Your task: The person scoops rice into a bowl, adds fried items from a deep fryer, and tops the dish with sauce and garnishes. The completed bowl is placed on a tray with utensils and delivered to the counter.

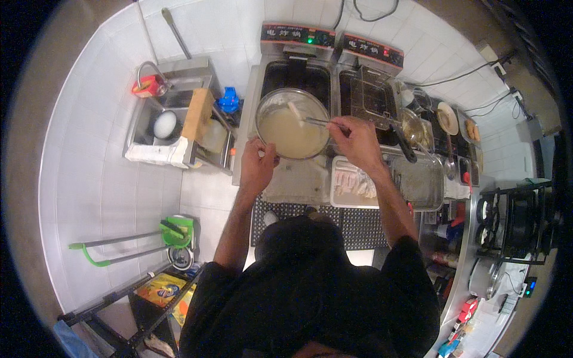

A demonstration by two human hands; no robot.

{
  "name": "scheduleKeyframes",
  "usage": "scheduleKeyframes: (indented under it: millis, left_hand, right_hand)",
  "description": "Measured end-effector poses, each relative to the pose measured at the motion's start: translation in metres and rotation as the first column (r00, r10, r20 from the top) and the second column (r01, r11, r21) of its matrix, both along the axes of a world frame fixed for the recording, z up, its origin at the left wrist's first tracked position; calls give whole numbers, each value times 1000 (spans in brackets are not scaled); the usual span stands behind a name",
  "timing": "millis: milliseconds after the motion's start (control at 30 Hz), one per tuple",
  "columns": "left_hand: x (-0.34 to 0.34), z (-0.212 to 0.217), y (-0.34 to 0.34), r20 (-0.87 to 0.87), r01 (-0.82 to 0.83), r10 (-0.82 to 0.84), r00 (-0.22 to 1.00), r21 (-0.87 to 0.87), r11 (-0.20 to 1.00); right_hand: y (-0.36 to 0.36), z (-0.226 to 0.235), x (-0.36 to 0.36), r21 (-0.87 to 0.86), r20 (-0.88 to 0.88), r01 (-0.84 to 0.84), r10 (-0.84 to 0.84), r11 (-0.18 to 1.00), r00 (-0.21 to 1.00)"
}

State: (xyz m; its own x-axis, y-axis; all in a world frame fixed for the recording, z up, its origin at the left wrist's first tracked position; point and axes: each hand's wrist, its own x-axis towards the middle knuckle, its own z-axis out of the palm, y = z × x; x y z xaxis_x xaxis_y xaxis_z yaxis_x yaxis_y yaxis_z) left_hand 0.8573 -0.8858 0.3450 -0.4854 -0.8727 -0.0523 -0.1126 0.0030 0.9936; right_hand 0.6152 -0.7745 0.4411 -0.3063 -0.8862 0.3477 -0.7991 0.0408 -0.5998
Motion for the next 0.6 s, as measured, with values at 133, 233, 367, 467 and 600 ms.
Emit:
scheduleKeyframes:
  millis: [133, 233, 367, 467, 600]
  left_hand:
    - [-7, -2, -15, 67, -42, 47, 997, -72, 997]
    - [2, 3, -7, 2, -74, 74, 997, 59, 995]
    - [32, 0, 9, -64, -100, 119, 991, 253, 962]
    - [50, 13, 28, 33, -144, 140, 990, 258, 956]
    - [73, 20, 54, 8, -208, 215, 977, 292, 934]
  right_hand:
    - [-26, 0, -19, -111, 111, 134, -122, 985, 986]
    - [-49, -25, -43, -179, 149, 184, -158, 966, 976]
    - [-59, -53, -57, -20, 97, 261, -258, 965, 961]
    - [-55, -96, -61, 25, -23, 278, -278, 960, 960]
    - [-35, -126, -46, 135, -48, 267, -263, 954, 964]
